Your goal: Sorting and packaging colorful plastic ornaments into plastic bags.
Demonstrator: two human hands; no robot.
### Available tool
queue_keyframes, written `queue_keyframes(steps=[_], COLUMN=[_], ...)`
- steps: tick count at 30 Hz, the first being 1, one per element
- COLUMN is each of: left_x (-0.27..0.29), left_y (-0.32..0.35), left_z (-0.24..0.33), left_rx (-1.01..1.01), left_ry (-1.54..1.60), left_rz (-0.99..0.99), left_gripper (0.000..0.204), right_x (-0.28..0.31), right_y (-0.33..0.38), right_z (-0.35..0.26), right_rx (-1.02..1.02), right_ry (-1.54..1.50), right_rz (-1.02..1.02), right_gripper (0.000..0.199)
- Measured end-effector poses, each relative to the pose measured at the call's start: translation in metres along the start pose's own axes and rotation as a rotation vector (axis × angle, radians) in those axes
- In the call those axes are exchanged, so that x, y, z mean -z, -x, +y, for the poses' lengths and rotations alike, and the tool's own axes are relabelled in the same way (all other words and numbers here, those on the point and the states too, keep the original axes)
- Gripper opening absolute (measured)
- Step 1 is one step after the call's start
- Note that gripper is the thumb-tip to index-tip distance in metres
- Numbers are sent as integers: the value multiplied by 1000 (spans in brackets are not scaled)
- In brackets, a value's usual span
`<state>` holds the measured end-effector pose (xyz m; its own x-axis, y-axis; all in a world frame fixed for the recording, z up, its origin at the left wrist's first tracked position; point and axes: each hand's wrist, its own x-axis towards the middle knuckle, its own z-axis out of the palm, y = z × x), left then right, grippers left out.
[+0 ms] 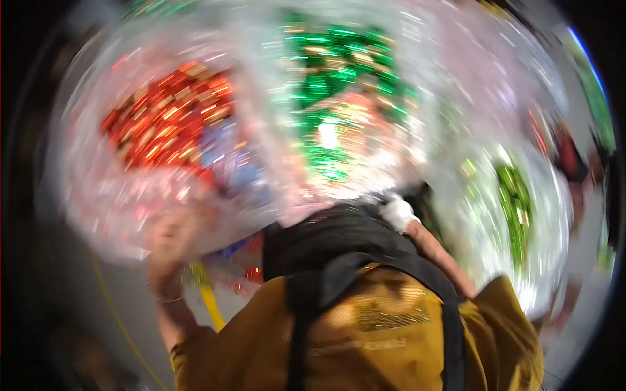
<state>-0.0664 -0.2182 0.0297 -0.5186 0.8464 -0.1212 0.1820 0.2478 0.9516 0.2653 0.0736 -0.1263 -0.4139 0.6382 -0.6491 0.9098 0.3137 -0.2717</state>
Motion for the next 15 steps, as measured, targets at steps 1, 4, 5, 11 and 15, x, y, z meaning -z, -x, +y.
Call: queue_keyframes(steps=[1,4,5,11,15], left_x=[2,56,66,75,40], left_y=[-32,-118,-129,-166,-140], left_z=[5,-54,-87,-150,-91], left_rx=[-75,-54,22,-119,-151], left_ry=[-257,-634,-977,-1459,-1325], left_rz=[203,91,58,64,279], left_gripper=[24,35,38,41,46], right_x=[-4,71,121,237,241], right_y=[25,136,181,218,87], right_z=[18,22,3,126,280], right_rx=[287,406,285,-76,-339], right_ry=[-85,-552,-425,-55,389], right_rz=[54,-166,-106,477,451], right_gripper=[29,36,35,26,33])
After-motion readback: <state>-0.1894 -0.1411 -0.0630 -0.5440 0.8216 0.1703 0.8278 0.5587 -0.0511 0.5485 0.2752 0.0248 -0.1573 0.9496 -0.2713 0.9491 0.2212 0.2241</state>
